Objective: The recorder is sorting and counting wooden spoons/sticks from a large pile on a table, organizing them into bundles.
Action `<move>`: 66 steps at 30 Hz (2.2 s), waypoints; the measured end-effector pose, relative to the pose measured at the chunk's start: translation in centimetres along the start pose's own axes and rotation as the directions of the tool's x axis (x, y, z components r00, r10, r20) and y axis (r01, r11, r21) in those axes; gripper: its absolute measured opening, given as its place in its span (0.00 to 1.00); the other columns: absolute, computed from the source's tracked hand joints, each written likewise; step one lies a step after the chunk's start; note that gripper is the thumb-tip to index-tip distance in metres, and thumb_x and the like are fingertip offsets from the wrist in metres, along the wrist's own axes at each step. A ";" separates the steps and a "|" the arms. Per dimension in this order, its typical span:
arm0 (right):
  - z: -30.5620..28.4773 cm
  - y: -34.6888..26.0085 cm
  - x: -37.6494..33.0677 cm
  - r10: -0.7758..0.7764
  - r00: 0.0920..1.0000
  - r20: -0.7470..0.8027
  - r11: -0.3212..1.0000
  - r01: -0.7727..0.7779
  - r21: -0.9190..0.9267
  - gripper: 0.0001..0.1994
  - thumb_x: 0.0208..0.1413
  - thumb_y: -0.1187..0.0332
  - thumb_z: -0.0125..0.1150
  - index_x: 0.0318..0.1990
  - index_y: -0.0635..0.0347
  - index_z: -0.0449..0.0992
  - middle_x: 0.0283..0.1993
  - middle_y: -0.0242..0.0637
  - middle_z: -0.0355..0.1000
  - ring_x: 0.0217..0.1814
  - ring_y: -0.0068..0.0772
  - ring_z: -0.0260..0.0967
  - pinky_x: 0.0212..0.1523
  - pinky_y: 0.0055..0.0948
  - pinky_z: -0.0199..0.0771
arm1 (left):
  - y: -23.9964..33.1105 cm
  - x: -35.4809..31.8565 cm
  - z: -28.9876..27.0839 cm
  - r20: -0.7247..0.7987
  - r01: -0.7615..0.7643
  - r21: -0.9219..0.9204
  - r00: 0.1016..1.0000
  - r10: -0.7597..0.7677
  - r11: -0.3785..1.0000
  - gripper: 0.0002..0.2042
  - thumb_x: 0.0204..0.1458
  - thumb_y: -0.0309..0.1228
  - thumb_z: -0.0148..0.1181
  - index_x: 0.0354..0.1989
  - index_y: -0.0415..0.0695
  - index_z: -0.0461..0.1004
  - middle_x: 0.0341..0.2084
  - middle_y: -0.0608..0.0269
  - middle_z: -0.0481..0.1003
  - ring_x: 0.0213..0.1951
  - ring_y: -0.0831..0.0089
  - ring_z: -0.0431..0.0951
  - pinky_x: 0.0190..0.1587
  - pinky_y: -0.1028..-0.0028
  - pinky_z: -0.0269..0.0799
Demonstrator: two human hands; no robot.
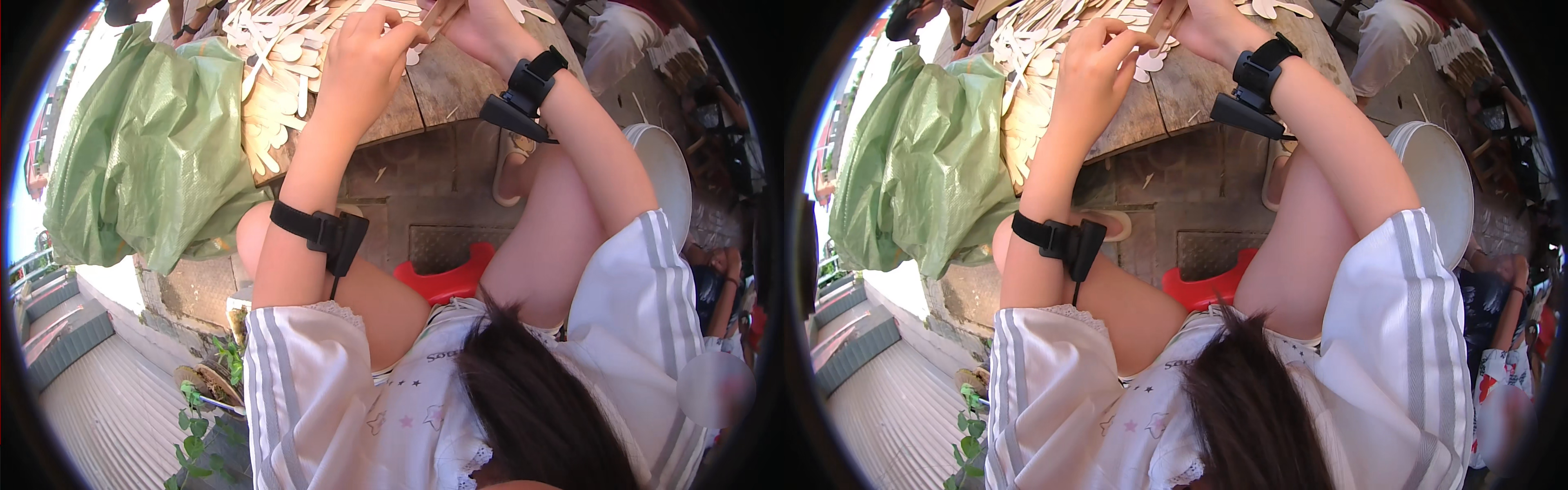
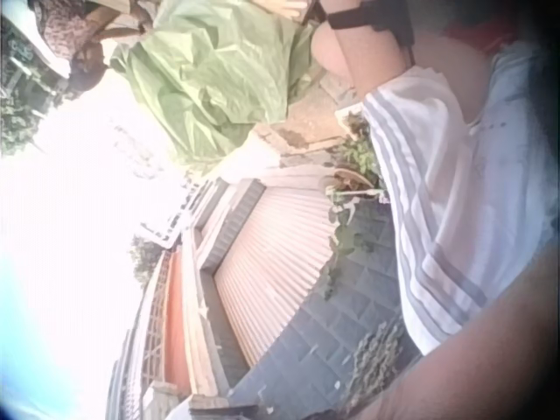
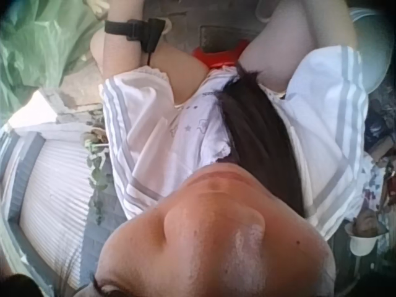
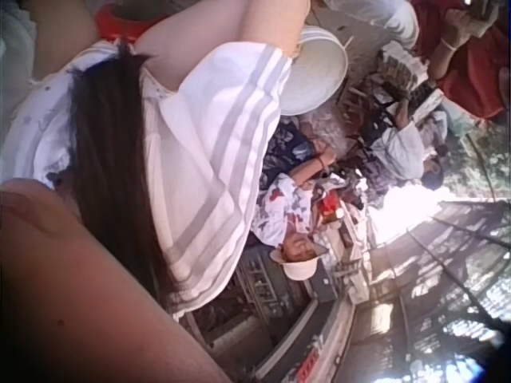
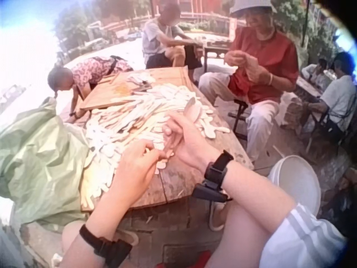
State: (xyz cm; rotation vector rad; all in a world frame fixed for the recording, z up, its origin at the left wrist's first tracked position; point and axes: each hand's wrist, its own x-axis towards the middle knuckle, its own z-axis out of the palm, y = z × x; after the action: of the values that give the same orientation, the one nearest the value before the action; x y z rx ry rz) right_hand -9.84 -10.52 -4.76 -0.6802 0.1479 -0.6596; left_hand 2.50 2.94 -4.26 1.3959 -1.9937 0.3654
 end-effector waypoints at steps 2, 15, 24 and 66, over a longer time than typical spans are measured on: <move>-0.3 0.4 -0.1 -0.107 0.994 -0.037 0.993 0.105 -0.062 0.18 0.62 0.61 0.49 0.18 0.49 0.58 0.18 0.23 0.55 0.28 0.22 0.62 0.34 0.27 0.65 | -0.3 -0.3 0.7 -0.027 0.068 0.050 0.997 -0.067 0.996 0.09 0.43 0.22 0.59 0.33 0.50 0.77 0.31 0.65 0.69 0.37 0.64 0.70 0.40 0.66 0.65; 3.0 -0.1 -3.2 0.208 0.977 -0.038 0.472 -0.135 -0.871 0.13 0.60 0.58 0.49 0.34 0.59 0.70 0.24 0.31 0.66 0.25 0.22 0.62 0.29 0.24 0.65 | 2.1 2.2 -0.4 0.034 0.272 -0.637 0.945 -0.325 0.722 0.33 0.53 0.39 0.55 0.65 0.42 0.50 0.57 0.47 0.63 0.57 0.54 0.65 0.59 0.62 0.57; 0.5 3.2 -3.4 -0.222 0.874 0.433 0.086 0.460 -0.884 0.10 0.46 0.63 0.60 0.30 0.60 0.72 0.33 0.42 0.71 0.38 0.41 0.67 0.39 0.35 0.67 | 4.7 1.9 -3.6 0.107 0.225 -0.615 0.973 -0.203 0.756 0.13 0.57 0.35 0.46 0.39 0.41 0.75 0.45 0.59 0.75 0.58 0.55 0.64 0.61 0.61 0.54; 6.2 -5.4 -4.9 0.227 0.959 -0.168 0.189 -0.213 -0.959 0.23 0.52 0.43 0.57 0.24 0.55 0.73 0.19 0.22 0.59 0.22 0.13 0.55 0.17 0.19 0.51 | 1.1 1.6 -3.8 0.139 0.291 -0.955 0.631 -0.763 0.066 0.07 0.46 0.23 0.67 0.27 0.42 0.72 0.28 0.67 0.76 0.32 0.84 0.73 0.39 0.81 0.66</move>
State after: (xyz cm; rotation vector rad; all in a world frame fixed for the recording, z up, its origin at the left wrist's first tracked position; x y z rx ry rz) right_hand -14.37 -7.33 3.03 -1.8997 0.7014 -0.1719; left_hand 2.55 4.38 -0.24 0.9668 -0.7527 -0.7704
